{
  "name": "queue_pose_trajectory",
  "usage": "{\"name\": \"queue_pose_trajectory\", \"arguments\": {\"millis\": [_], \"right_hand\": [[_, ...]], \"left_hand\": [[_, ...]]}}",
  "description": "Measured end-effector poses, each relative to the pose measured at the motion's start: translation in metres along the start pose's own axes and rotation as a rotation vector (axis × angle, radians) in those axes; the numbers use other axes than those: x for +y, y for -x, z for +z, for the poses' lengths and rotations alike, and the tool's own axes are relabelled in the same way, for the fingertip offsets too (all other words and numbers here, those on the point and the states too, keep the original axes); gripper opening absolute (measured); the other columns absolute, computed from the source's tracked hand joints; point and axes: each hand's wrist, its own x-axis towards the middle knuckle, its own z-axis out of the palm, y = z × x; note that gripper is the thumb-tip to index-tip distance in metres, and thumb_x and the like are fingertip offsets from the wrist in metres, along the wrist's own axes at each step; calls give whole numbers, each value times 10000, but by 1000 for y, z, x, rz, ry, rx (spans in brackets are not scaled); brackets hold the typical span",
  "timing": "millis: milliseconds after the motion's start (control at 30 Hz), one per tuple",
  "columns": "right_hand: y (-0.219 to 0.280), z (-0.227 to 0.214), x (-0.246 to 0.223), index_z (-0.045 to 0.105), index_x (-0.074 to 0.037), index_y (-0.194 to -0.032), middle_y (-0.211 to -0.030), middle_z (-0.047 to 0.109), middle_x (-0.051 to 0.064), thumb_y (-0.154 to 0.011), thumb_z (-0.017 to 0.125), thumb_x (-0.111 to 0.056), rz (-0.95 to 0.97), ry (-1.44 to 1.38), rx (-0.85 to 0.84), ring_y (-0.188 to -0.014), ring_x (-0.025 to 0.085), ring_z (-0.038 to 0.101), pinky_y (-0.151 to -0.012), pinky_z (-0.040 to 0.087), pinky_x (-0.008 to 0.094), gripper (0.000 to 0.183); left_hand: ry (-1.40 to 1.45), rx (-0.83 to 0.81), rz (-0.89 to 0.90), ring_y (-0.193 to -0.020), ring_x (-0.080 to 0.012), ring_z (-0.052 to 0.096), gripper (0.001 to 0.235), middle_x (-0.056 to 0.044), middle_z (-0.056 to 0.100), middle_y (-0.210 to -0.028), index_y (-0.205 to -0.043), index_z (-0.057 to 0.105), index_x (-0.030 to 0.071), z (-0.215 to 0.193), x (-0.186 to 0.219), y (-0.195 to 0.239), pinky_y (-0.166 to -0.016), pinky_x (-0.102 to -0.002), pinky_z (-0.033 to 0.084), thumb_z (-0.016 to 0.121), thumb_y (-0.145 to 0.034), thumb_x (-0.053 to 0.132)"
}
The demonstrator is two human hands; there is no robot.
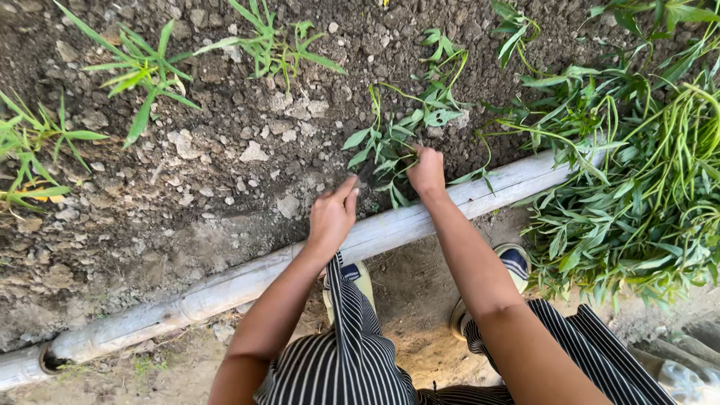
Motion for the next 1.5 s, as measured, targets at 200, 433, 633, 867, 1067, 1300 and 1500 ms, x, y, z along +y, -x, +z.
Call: {"name": "queue_pose_trajectory", "arguments": {"millis": [200,433,633,867,1067,1300,1500], "right_hand": [[-9,0,3,749,-56,-1061,-890,690,280,-808,703,-17,11,1,-55,-863,428,706,-797,567,468,260],[-11,27,8,768,-54,-1043,-923,701,267,-805,683,27,-63,73,-100,-913,452,692,-804,559,501,265],[3,-20,5,681,-40,-1214,-1100,704,263,-745,809,-108,-168,107,-234,-1055,462,647,-905,521,501,491],[-2,-20,44,629,-22,-1209,-1182,644,259,-866,788,-226,176,518,-275,-1024,454,657,-859,538,513,430],[-13,-20,50,661,-35,-1242,-1067,744,206,-807,781,-111,-5,86,-183,-1006,379,720,-890,574,440,457],[19,-84,-11,721,-23,-1173,-1044,754,179,-889,753,-83,10,-9,-41,-898,275,761,-807,592,387,292],[52,12,-72,794,-145,-1055,-998,801,102,-904,757,-230,-361,60,-741,-875,245,767,-841,591,367,177]], "left_hand": [[100,128,90,-685,-326,742,326,-217,754,-997,-1279,734,197,7,-22,2,-671,-444,617,673,-962,247],[166,115,45,-741,-281,770,328,-202,769,-1021,-1304,722,221,-16,-11,10,-702,-413,631,668,-990,296],[-16,-111,-241,-475,-177,606,386,-100,783,-852,-1326,694,330,-91,9,32,-493,-366,555,683,-944,390],[-5,140,52,-580,-122,696,345,-126,780,-1061,-1256,752,220,-115,-13,37,-604,-313,581,775,-923,309],[1,-49,-120,-625,-225,716,377,-140,790,-942,-1285,739,263,-93,6,23,-658,-390,587,748,-913,322],[-64,145,23,-658,-205,706,327,-167,786,-914,-1259,757,250,-119,-56,43,-677,-366,575,746,-934,293],[770,-8,-692,-420,-105,511,381,-83,703,-719,-1321,711,306,-67,-63,-7,-410,-315,417,664,-943,322]]}}
